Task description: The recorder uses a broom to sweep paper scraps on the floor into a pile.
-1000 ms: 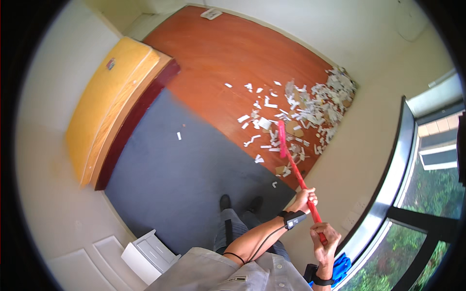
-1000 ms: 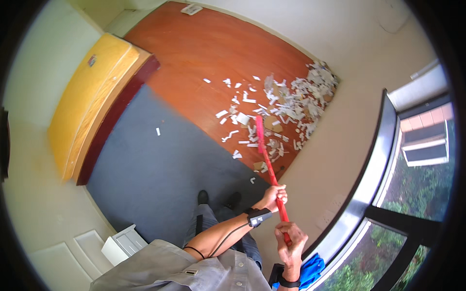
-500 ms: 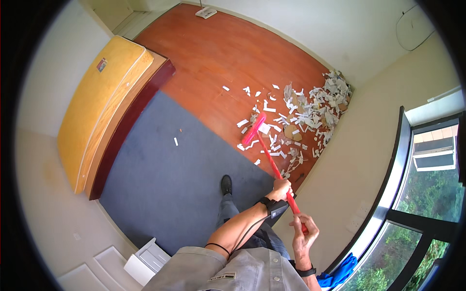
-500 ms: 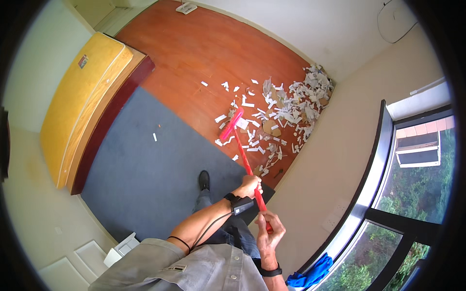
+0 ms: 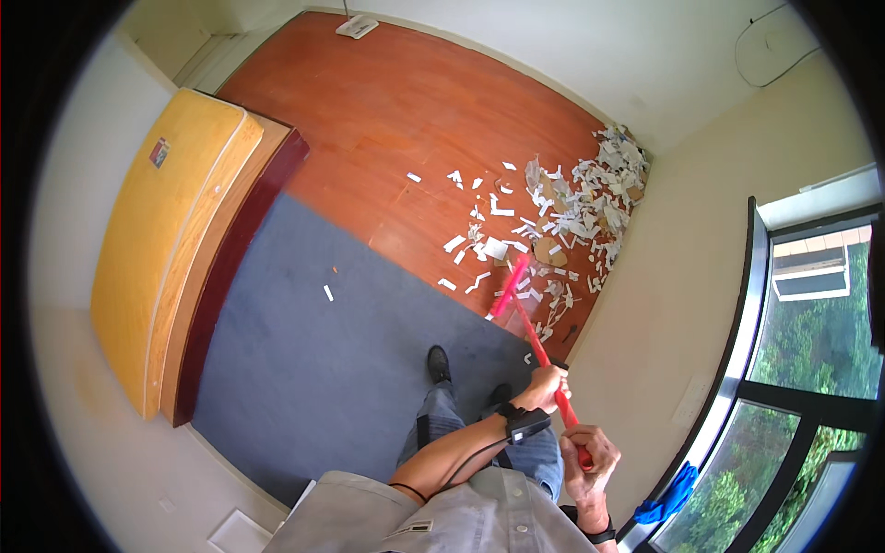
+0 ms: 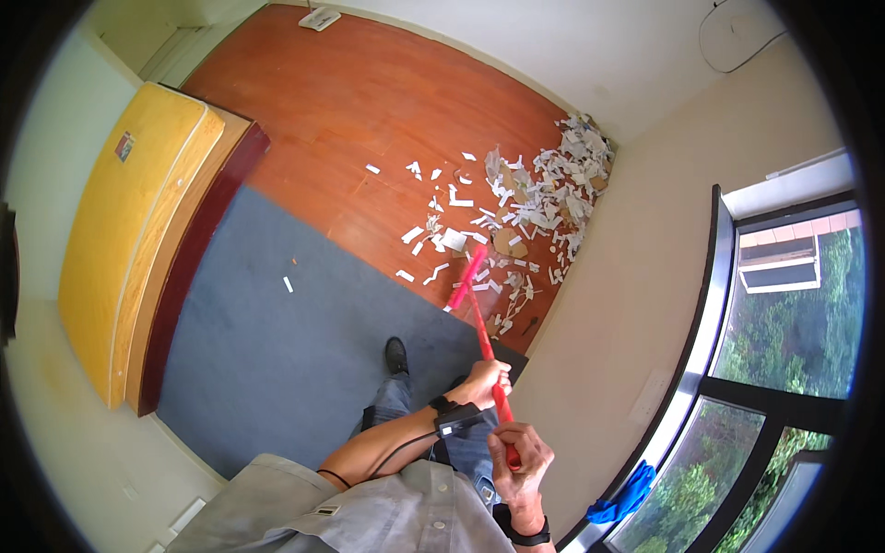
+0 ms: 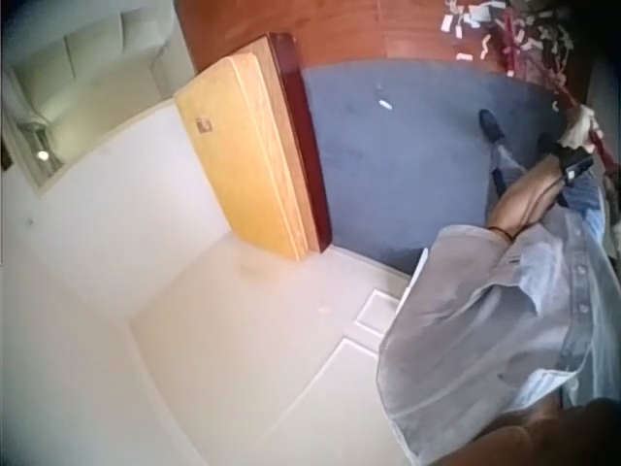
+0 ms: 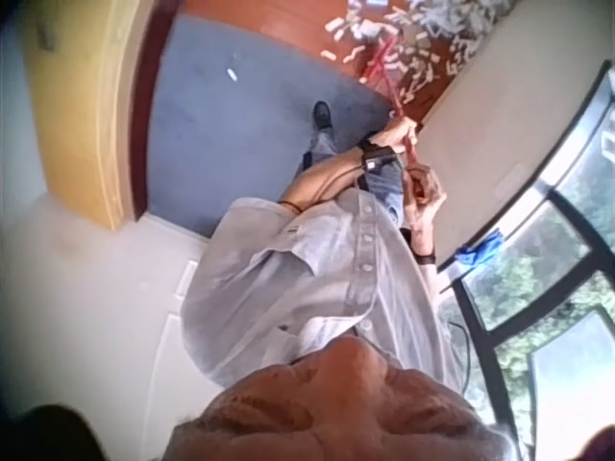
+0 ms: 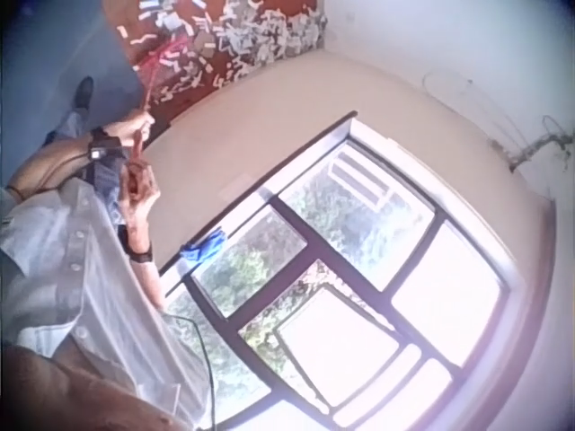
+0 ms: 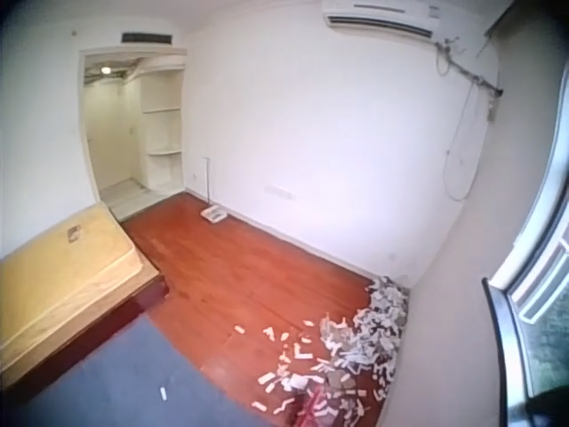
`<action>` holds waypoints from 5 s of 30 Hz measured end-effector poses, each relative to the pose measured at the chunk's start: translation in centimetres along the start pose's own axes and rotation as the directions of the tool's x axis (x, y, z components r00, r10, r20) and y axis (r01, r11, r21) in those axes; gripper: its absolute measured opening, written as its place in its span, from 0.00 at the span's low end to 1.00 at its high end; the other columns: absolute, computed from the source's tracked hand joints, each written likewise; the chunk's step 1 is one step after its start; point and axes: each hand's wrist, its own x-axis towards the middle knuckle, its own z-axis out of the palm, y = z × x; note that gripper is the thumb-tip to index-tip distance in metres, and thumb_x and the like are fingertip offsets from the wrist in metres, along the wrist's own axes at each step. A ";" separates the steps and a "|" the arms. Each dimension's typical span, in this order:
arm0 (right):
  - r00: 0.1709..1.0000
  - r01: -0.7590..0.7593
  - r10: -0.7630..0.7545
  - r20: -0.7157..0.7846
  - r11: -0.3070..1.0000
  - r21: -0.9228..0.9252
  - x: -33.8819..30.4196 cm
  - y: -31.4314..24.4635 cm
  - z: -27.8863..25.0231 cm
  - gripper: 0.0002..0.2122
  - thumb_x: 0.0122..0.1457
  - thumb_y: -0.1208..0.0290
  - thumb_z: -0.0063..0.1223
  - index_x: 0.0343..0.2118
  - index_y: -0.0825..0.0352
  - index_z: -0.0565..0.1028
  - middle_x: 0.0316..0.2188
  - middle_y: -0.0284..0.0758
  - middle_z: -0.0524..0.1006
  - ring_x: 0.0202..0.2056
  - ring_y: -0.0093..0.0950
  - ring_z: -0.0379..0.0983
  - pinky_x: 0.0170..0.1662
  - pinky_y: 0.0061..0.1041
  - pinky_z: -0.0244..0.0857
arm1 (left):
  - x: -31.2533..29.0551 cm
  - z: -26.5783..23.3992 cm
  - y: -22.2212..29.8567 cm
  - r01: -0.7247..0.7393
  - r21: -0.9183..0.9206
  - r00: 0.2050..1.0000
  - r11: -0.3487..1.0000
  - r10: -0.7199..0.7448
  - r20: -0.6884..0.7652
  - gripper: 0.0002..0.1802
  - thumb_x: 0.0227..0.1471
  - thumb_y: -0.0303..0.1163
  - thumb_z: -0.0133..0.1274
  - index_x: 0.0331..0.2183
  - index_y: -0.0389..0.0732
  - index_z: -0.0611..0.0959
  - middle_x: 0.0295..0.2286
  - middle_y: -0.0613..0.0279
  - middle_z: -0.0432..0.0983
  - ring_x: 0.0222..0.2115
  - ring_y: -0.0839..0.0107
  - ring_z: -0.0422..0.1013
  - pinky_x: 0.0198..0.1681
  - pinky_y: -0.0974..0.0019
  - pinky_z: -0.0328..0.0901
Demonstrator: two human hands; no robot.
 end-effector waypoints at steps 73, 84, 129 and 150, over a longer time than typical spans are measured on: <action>0.785 0.295 -0.466 0.407 0.860 0.415 14.2 -2.7 9.3 0.06 0.43 0.83 0.58 0.24 0.70 0.72 0.26 0.40 0.76 0.25 0.35 0.73 0.30 0.27 0.66 | -4.0 -2.3 19.5 -0.457 -0.247 0.889 0.854 0.437 -0.134 0.12 0.50 0.25 0.43 0.19 0.47 0.64 0.13 0.74 0.54 0.11 0.80 0.54 0.15 0.73 0.53; 0.945 -0.213 0.128 0.302 0.939 0.270 15.8 3.3 7.7 0.08 0.56 0.74 0.52 0.23 0.72 0.75 0.23 0.32 0.75 0.20 0.17 0.65 0.23 0.17 0.58 | 5.1 -2.5 15.2 -0.294 -0.321 0.955 0.901 0.262 -0.140 0.09 0.49 0.21 0.41 0.20 0.44 0.63 0.12 0.70 0.55 0.12 0.76 0.55 0.20 0.71 0.56; 0.976 0.208 -0.215 0.040 0.968 0.141 16.0 0.7 -0.9 0.05 0.47 0.80 0.57 0.21 0.68 0.70 0.24 0.37 0.75 0.24 0.28 0.71 0.28 0.23 0.63 | 4.5 12.7 12.3 -0.169 -0.279 0.946 0.945 0.235 0.223 0.13 0.51 0.25 0.48 0.21 0.48 0.62 0.14 0.75 0.54 0.11 0.81 0.53 0.14 0.74 0.52; 0.941 -0.327 0.339 0.020 0.891 0.316 32.3 -0.1 9.4 0.04 0.51 0.80 0.53 0.24 0.75 0.74 0.24 0.34 0.75 0.21 0.18 0.65 0.24 0.17 0.59 | 13.6 11.6 27.7 -0.082 -0.253 0.967 0.964 0.139 0.215 0.09 0.47 0.21 0.41 0.20 0.44 0.63 0.13 0.69 0.58 0.14 0.76 0.56 0.21 0.70 0.57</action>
